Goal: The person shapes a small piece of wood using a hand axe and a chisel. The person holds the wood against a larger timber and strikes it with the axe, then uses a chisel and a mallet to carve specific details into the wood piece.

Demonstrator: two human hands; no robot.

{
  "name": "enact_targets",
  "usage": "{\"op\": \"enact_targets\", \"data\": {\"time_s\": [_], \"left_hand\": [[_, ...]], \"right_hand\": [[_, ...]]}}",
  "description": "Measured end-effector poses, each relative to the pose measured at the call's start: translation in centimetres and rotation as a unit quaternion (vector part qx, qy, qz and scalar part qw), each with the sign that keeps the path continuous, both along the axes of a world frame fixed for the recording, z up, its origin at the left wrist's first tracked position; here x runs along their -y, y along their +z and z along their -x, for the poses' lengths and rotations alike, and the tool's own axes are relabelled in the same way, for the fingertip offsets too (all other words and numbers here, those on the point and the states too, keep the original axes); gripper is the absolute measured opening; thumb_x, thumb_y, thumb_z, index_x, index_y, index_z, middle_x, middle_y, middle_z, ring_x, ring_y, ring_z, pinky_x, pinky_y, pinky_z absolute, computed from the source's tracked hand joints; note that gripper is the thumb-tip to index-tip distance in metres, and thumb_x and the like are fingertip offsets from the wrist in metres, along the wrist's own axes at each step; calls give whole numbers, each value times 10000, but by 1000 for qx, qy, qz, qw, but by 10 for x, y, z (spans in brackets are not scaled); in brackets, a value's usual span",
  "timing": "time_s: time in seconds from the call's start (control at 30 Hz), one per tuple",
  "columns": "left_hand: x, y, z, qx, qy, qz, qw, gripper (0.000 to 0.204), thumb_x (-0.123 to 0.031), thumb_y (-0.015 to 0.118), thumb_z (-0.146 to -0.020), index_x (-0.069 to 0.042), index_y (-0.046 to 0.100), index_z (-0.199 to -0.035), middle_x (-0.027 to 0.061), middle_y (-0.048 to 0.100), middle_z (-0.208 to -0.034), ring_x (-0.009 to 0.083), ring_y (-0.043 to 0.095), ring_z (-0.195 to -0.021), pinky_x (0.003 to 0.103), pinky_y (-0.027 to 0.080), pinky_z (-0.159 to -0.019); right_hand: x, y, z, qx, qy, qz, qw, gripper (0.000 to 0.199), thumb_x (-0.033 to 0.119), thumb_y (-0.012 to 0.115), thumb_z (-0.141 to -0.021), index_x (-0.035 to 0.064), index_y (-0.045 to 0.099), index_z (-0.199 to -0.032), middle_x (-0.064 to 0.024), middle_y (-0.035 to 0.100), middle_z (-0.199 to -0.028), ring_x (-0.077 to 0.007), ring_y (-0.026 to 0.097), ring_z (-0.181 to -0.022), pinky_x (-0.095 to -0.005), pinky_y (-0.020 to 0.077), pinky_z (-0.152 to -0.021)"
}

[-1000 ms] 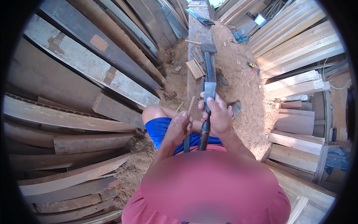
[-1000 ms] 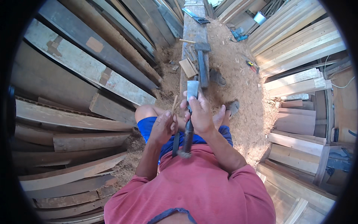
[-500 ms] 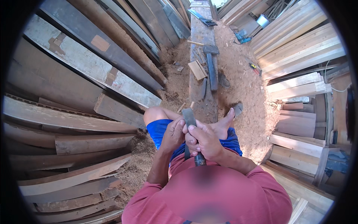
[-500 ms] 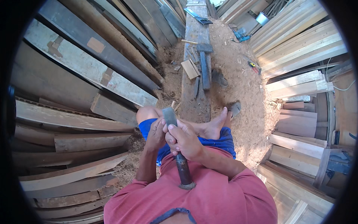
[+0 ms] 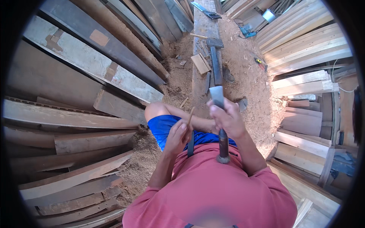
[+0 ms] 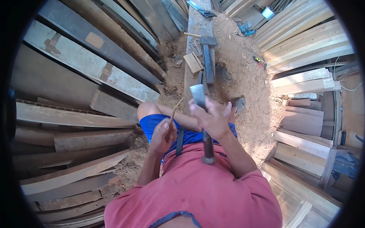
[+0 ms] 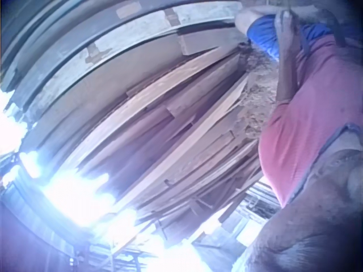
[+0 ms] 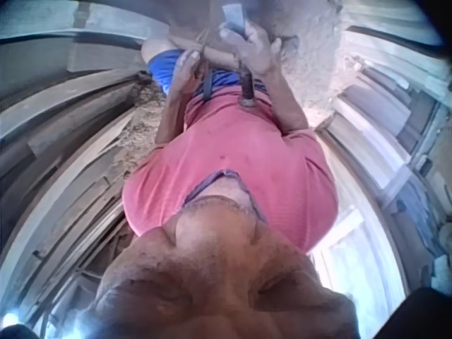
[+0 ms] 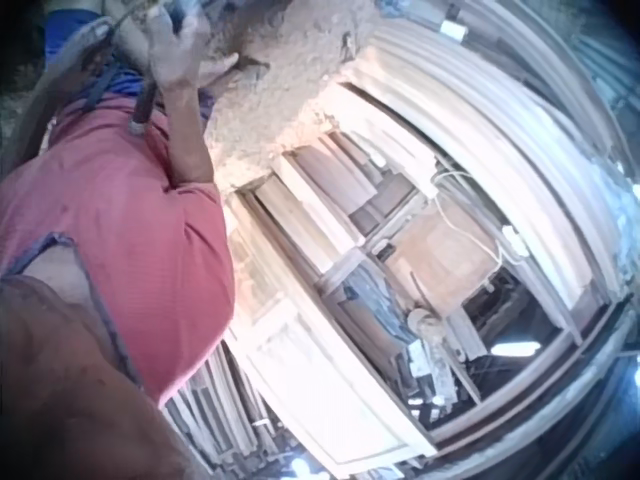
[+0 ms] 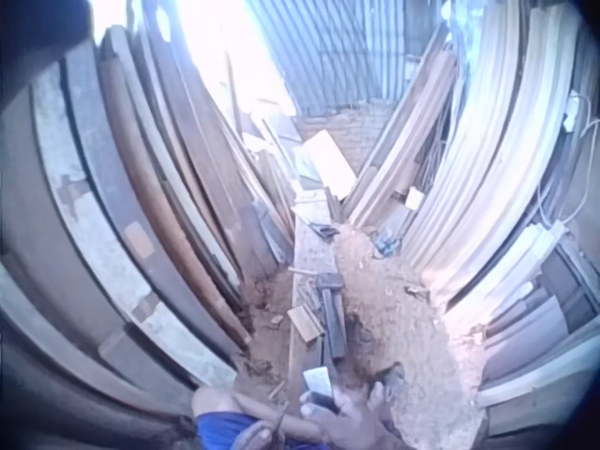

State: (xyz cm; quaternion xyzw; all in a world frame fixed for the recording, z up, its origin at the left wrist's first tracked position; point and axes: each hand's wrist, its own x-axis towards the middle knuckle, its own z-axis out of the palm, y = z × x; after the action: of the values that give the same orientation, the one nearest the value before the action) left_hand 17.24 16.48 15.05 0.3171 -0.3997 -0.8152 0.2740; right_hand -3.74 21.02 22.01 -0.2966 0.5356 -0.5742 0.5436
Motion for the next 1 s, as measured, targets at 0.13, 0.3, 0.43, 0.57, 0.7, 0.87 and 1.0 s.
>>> {"op": "enact_targets", "data": {"time_s": [0.13,0.3,0.43,0.57,0.7,0.87,1.0], "left_hand": [[11,7,21,-13,-16,37,999,322,-366,466,-1018,-62,555,-960,-20,448,-652,61,385,-543,217,314,-500],[12,9,19,-53,-65,-19,996,338,-332,404,-1050,-46,567,-974,-26,422,-622,59,356,-514,210,297,-484],[12,9,21,-4,-68,0,998,360,-388,438,-1026,-52,558,-970,-13,423,-617,70,336,-492,228,299,-471],[28,-4,28,-33,19,-58,998,355,-368,406,-1039,-61,553,-939,-23,419,-608,74,347,-485,229,291,-456],[42,11,37,-40,81,-94,992,330,-327,383,-1050,-84,541,-892,-33,457,-642,68,417,-546,231,339,-493],[57,15,23,78,15,174,982,332,-298,371,-1059,-74,564,-907,-45,484,-748,46,424,-695,228,389,-617],[44,24,15,88,4,243,966,349,-290,378,-1061,-23,602,-1054,-10,561,-834,73,497,-765,240,434,-692]], "right_hand": [[26,-2,-10,-141,15,31,989,172,190,654,-918,28,603,-944,25,560,-719,-33,498,-618,-231,428,-553],[32,-19,5,-180,3,42,983,173,185,659,-911,20,607,-902,11,571,-731,-41,490,-675,-238,428,-607],[32,-19,-2,-126,0,20,992,194,233,556,-984,50,584,-1043,20,554,-734,-28,478,-534,-204,427,-479],[31,-17,-23,148,-109,8,983,250,240,435,-1025,45,503,-1165,-29,581,-794,-74,501,-512,-224,455,-473],[23,-24,-56,282,-44,36,958,199,188,407,-1020,43,490,-1129,-42,593,-779,-73,518,-499,-240,474,-460],[9,1,-74,342,81,-46,935,173,213,412,-1026,62,489,-1063,19,461,-681,-52,410,-449,-240,424,-435],[3,13,-73,298,85,-54,949,179,224,408,-1027,62,482,-1043,21,430,-672,-48,377,-440,-237,405,-424]]}}
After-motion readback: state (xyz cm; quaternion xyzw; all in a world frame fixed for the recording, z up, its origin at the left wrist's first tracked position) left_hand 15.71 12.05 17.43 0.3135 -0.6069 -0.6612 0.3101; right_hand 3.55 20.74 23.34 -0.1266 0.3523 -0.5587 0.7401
